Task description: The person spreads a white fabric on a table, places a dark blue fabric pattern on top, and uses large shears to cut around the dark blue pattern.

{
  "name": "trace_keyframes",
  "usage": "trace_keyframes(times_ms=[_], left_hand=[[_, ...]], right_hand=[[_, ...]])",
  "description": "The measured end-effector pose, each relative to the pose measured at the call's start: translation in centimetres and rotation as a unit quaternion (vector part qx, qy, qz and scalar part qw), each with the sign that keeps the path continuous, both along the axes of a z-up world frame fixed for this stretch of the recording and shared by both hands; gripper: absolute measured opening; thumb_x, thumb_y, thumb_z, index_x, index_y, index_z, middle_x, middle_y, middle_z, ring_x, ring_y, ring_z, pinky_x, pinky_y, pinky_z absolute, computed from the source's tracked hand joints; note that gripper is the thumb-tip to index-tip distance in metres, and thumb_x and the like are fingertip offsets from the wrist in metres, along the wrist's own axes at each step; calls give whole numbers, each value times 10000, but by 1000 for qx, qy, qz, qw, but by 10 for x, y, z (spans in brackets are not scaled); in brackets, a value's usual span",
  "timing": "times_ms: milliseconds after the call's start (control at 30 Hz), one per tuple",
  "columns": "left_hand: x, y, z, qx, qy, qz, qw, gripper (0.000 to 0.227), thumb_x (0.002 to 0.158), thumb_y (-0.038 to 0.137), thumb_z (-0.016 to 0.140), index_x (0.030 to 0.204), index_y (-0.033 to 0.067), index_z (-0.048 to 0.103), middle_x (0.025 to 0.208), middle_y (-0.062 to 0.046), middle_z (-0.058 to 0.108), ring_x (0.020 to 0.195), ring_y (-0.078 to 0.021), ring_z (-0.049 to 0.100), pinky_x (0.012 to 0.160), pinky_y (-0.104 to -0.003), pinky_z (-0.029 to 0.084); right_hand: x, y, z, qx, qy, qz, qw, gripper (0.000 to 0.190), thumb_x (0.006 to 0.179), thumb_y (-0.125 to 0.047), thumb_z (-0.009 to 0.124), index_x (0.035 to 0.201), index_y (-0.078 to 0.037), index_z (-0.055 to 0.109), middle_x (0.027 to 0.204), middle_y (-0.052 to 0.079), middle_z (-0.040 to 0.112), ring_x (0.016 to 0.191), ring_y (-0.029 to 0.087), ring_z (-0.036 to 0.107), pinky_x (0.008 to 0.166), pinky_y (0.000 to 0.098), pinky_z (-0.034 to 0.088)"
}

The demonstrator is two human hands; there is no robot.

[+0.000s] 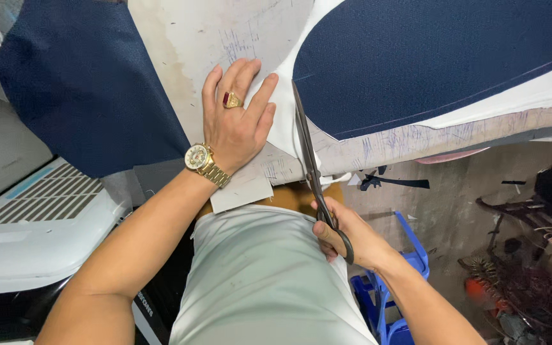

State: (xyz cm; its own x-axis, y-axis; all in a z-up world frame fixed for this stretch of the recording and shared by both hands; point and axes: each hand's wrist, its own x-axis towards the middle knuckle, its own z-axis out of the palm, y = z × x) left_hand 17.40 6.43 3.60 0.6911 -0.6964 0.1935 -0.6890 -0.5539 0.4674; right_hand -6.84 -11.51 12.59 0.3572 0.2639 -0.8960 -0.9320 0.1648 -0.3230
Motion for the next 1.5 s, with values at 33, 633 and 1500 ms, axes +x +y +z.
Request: trace_keyframes(times_ms=[33,633,1500], left_hand=[[9,0,1,-12,-15,-23,1000,328,1086,158,691,1404,78,716,1474,-235,625,1387,-417,583,1187,-618,382],[53,7,-2,-20,-51,-165,985,283,1089,179,755,1365,120,763,1521,-274,583,1425,-453,564,1196,-650,374],[56,13,-3,-30,23,-171,985,272,1114,141,672,1357,87,782,1578,-250,545,1487,-440,510,1274,-604,268]], right_hand=[[3,5,1,-3,1,-12,1000,649,903,-559,661,1321,-86,513,596,31,457,497,136,495,482,311,485],[44,77,13,-6,-10,-162,987,526,918,-572,670,1153,-145,472,659,-6,382,511,135,450,504,325,486],[92,161,-9,1,20,-360,933,543,932,-570,639,1212,-154,429,624,1,348,486,128,405,481,347,480]])
